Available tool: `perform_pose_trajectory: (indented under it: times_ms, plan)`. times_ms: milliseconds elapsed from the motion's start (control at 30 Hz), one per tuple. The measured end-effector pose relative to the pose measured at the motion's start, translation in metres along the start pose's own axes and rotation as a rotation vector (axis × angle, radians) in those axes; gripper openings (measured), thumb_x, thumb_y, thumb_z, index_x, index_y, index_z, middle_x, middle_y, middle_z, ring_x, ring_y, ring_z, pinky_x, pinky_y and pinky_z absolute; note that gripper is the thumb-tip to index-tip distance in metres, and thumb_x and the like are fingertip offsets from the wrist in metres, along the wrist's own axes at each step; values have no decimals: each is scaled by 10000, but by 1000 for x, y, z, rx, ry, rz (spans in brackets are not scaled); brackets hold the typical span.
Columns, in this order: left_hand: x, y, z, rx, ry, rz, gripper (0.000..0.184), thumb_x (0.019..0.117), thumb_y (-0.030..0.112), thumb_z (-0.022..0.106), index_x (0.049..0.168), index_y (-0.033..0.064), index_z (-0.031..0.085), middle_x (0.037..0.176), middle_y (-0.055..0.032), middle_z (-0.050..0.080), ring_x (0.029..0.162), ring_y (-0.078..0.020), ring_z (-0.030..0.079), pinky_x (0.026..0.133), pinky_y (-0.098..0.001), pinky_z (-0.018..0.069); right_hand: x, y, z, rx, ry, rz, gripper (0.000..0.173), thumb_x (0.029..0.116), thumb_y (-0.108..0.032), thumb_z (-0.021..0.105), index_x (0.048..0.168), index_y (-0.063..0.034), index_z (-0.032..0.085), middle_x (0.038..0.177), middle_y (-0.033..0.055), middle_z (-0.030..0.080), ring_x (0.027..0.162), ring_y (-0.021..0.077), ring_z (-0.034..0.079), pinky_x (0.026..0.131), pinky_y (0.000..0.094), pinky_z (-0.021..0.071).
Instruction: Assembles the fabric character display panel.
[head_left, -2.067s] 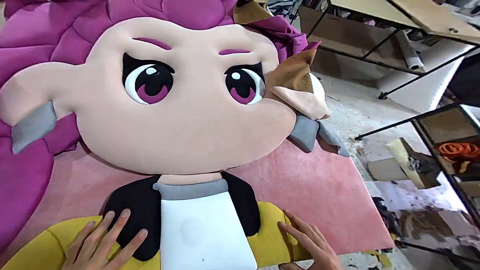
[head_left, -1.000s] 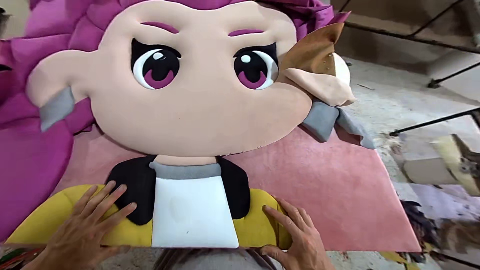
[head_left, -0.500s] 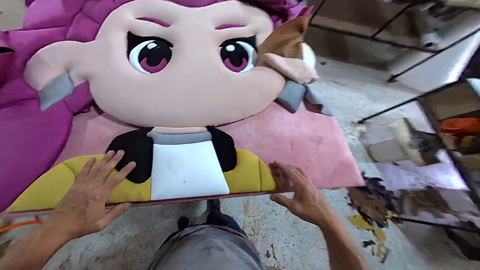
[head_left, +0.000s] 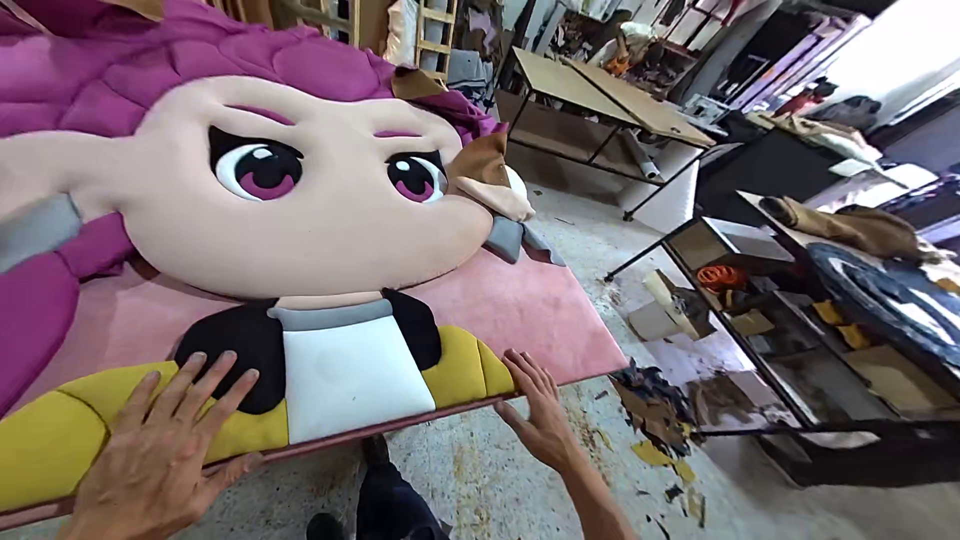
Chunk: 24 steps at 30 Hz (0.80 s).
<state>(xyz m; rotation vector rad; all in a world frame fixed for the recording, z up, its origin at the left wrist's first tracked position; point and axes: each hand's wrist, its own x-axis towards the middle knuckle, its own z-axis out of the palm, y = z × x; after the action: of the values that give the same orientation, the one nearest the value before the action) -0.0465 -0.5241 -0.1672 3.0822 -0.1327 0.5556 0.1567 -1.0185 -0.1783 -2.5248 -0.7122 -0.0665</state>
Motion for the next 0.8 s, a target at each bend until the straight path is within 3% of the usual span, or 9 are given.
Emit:
perform_pose_trajectory:
  times_ms: [100, 167, 367, 500, 600, 667, 800]
  plan:
    - [-6, -5, 0, 12, -14, 14, 988, 813, 873, 373, 1578, 248, 402, 1619, -180, 382, 1477, -455, 357, 1122, -715, 289, -5, -2, 11, 85, 217, -22, 493, 955, -498, 583, 1305, -177, 714, 1343, 99, 641, 1316, 267, 550, 1104, 513, 445]
    - [-6, -5, -1, 3, -28, 14, 996, 797, 868, 426, 1593, 272, 366, 1629, -174, 365, 1480, -451, 353, 1122, -711, 291, -10, -12, 21, 39, 370, -1, 466, 935, -445, 614, 1249, -128, 746, 1176, 134, 679, 1153, 273, 616, 999, 444, 507]
    - [-2, -4, -15, -69, -166, -1, 1040, 780, 803, 598, 1606, 230, 329, 1628, -257, 319, 1481, -512, 310, 1144, -712, 249, -16, -37, 31, 55, 468, 100, 430, 937, -322, 613, 1231, -32, 731, 1233, 130, 722, 1228, 315, 641, 1111, 494, 452]
    - [-3, -7, -17, -83, -217, -6, 1085, 756, 745, 680, 1613, 206, 291, 1621, -283, 309, 1481, -530, 291, 1156, -705, 228, -14, -33, 32, 147, 453, 119, 398, 941, -328, 622, 1231, -79, 733, 1224, 48, 733, 1254, 243, 627, 1158, 498, 401]
    - [3, -3, -19, -91, -236, -1, 1079, 772, 756, 671, 1612, 188, 300, 1617, -294, 309, 1471, -548, 294, 1148, -714, 237, -16, -24, 28, 144, 452, 103, 403, 947, -347, 631, 1237, -86, 733, 1226, 54, 731, 1247, 233, 629, 1145, 492, 419]
    - [2, 0, -21, -66, -202, -4, 1047, 782, 785, 625, 1604, 213, 318, 1610, -277, 336, 1465, -535, 318, 1138, -705, 267, -19, -24, 33, 142, 468, 83, 417, 953, -368, 635, 1254, -93, 723, 1238, 69, 722, 1261, 213, 609, 1139, 440, 424]
    - [-2, 1, -21, -43, -148, -29, 1007, 783, 809, 586, 1590, 260, 338, 1619, -223, 357, 1477, -485, 338, 1138, -689, 299, -20, -28, 42, 117, 474, 47, 428, 1013, -384, 578, 1338, -116, 652, 1306, 74, 685, 1352, 169, 537, 1220, 406, 308]
